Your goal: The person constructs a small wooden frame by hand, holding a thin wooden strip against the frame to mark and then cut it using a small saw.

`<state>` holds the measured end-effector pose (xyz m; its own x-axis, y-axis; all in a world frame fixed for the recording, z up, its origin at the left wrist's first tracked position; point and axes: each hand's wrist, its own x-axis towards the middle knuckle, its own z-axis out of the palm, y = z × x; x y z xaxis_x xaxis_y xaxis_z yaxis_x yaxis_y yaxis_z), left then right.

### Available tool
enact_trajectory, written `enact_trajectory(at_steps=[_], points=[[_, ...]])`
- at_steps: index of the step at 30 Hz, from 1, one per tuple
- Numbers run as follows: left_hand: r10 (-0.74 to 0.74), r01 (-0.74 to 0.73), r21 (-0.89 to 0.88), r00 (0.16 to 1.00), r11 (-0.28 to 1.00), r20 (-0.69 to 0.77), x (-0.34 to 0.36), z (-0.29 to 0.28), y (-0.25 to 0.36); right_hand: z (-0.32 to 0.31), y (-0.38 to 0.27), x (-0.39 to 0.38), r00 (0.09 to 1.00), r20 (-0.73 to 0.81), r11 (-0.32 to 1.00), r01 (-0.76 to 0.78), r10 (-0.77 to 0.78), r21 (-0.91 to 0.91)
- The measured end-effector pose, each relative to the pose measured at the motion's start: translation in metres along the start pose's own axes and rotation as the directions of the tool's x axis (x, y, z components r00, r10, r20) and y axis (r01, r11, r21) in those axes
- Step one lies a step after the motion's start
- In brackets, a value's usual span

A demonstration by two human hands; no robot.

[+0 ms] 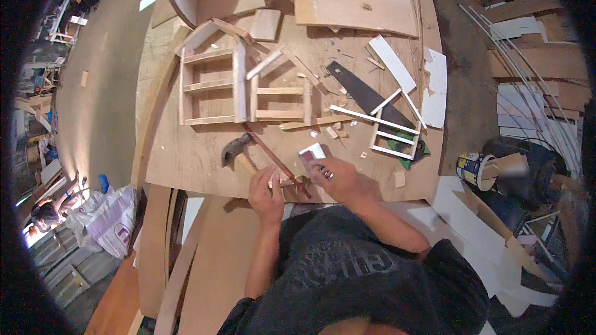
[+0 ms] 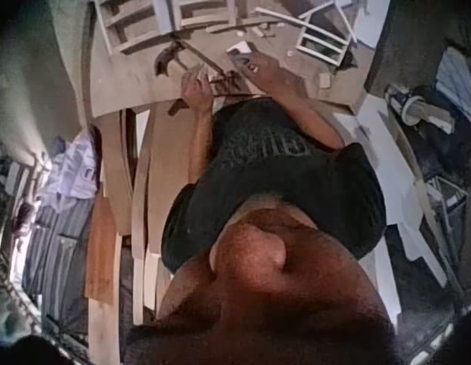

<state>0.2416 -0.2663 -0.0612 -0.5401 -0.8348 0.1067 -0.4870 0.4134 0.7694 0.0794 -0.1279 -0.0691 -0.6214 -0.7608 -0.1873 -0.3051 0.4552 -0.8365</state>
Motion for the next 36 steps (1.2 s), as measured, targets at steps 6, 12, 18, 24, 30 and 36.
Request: enact_trajectory(at_steps=[6, 12, 18, 24, 30, 36], points=[[0.05, -0.048, -0.021, 0.993, 0.999, 0.109, 0.01, -0.026, -0.049, 0.09, 0.001, 0.015, 0.997, 0.052, 0.978, 0.059, -0.05, -0.2], [0.106, -0.097, -0.073, 0.986, 0.993, 0.131, 0.015, -0.048, -0.076, 0.123, -0.014, 0.023, 0.994, 0.011, 0.904, -0.095, 0.109, -0.417], [0.192, -0.168, -0.14, 0.965, 0.976, 0.179, 0.026, -0.066, -0.075, 0.12, -0.021, 0.019, 0.99, -0.018, 0.9, -0.135, 0.141, -0.414], [0.269, -0.228, -0.208, 0.942, 0.951, 0.198, 0.038, -0.062, -0.064, 0.07, -0.044, -0.033, 0.954, -0.155, 0.933, -0.288, 0.258, -0.217], [0.384, -0.267, -0.365, 0.873, 0.892, 0.299, 0.044, -0.007, -0.03, 0.006, -0.05, -0.098, 0.855, -0.45, 0.935, -0.337, 0.258, -0.105], [0.584, -0.465, -0.359, 0.704, 0.809, 0.404, 0.055, 0.081, 0.024, -0.046, -0.01, -0.118, 0.676, -0.631, 0.874, -0.486, 0.38, 0.007]])
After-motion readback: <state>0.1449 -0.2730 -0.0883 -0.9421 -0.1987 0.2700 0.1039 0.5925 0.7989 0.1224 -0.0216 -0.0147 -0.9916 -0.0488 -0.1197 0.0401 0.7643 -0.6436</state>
